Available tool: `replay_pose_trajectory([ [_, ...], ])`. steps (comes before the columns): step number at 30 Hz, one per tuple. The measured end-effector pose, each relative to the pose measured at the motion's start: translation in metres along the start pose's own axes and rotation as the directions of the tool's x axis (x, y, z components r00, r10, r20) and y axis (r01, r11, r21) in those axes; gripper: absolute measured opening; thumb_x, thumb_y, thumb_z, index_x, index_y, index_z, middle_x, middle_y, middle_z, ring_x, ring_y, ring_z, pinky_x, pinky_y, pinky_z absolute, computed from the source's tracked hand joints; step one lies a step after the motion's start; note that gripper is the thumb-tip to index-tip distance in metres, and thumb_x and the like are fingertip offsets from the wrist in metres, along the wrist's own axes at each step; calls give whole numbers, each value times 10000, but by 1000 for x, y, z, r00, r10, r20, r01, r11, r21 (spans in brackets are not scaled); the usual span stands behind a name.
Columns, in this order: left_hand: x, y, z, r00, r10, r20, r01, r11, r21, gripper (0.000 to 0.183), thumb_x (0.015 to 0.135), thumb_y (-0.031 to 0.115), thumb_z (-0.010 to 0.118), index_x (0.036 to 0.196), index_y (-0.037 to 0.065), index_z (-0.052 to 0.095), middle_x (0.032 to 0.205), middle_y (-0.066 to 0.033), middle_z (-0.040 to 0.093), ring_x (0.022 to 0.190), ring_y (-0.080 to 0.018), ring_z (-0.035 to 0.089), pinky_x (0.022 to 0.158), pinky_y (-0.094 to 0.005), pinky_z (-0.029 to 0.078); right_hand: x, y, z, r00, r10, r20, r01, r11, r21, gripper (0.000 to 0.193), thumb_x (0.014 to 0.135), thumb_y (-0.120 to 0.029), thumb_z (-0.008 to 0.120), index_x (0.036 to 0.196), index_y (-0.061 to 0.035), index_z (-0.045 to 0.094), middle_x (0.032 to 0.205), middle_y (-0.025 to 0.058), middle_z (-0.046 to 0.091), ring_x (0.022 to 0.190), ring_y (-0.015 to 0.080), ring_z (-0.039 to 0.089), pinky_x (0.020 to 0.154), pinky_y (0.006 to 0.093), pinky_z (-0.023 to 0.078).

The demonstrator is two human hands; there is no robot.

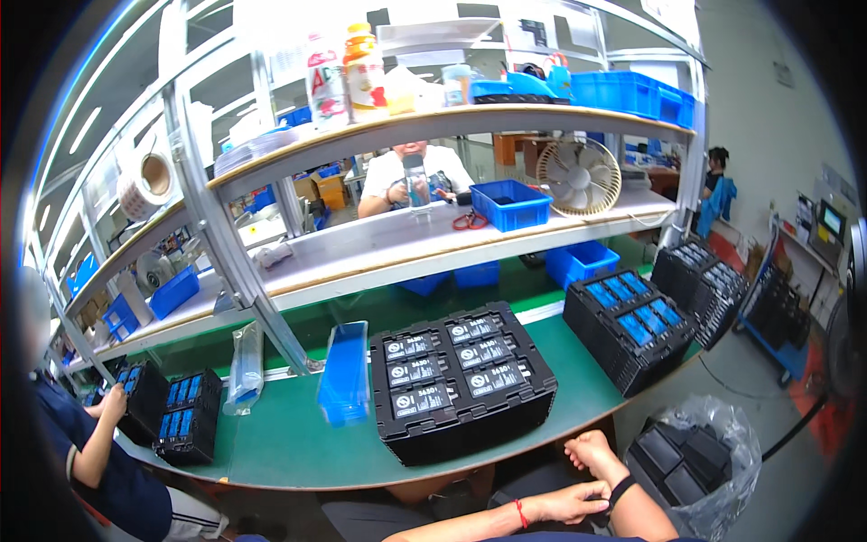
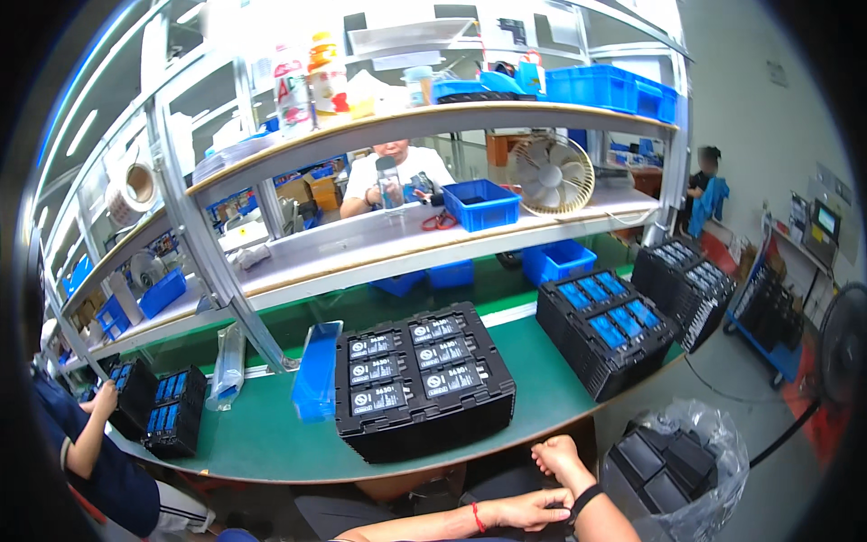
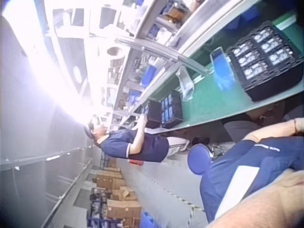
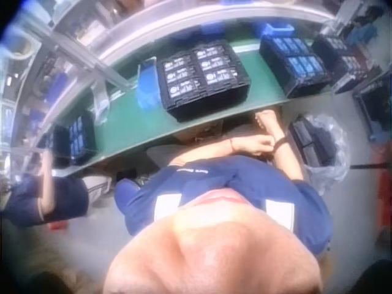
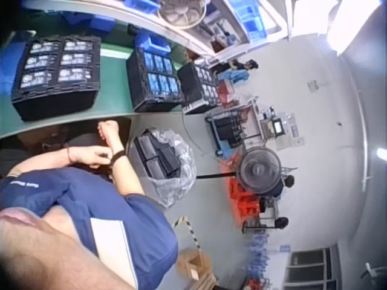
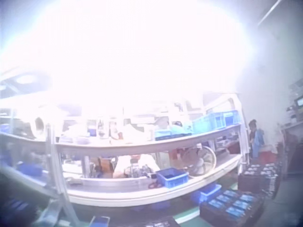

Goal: Applying blue protective films to electronic components in a tray and then stacking the completed trays.

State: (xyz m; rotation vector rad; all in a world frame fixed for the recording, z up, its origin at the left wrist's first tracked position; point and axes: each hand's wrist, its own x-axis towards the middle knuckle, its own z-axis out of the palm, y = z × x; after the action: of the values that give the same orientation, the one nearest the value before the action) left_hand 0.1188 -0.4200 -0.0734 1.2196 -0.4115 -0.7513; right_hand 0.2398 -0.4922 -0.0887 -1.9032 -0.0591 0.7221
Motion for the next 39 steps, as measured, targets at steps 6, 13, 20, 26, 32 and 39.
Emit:
replay_pose_trajectory([
  [6,29,-27,-28,877,-8,-481,-94,978,-186,209,952,289,486,826,123,475,565,34,431,380,-50,315,330,-230,229,31,76,-11,947,-230,-225,243,970,29,250,779,-174,662,629,20,612,545,57,608,493,163,591,480,282,478],
  [13,-5,35,17,866,-148,-478,-5,952,-305,225,924,259,520,763,109,572,582,21,494,413,-47,343,350,-207,245,30,175,-55,945,-262,-197,276,960,51,171,871,-116,499,944,23,565,810,119,605,626,194,561,512,297,454],
  [20,6,22,19,883,-2,-470,-50,994,-99,138,886,182,584,859,51,616,704,-39,604,541,-90,513,460,-250,409,-47,114,-70,952,-283,-119,227,910,-348,354,766,-215,660,1046,-11,586,845,96,644,763,190,609,646,295,485],
  [26,16,-7,2,806,65,-588,-46,998,47,174,853,210,615,895,41,606,721,-50,605,568,-102,532,478,-264,442,-98,27,-51,981,-189,-36,158,898,-410,396,786,-184,651,1119,13,567,1011,156,626,904,217,607,786,318,475],
  [32,-2,27,11,846,54,-531,-163,973,-160,170,855,221,624,891,59,591,674,-20,573,502,-67,482,408,-211,392,-136,-10,-55,960,-70,272,120,978,-171,437,793,-169,643,1167,29,535,1109,181,583,994,235,578,853,320,449],
  [39,-19,67,32,870,172,-461,-242,965,-97,168,890,217,592,935,57,572,689,-32,581,520,-75,499,443,-206,399,-199,-61,-76,811,-31,584,-51,991,123,485,802,-151,635,1223,48,498,1223,211,533,1100,256,545,931,324,418],
])
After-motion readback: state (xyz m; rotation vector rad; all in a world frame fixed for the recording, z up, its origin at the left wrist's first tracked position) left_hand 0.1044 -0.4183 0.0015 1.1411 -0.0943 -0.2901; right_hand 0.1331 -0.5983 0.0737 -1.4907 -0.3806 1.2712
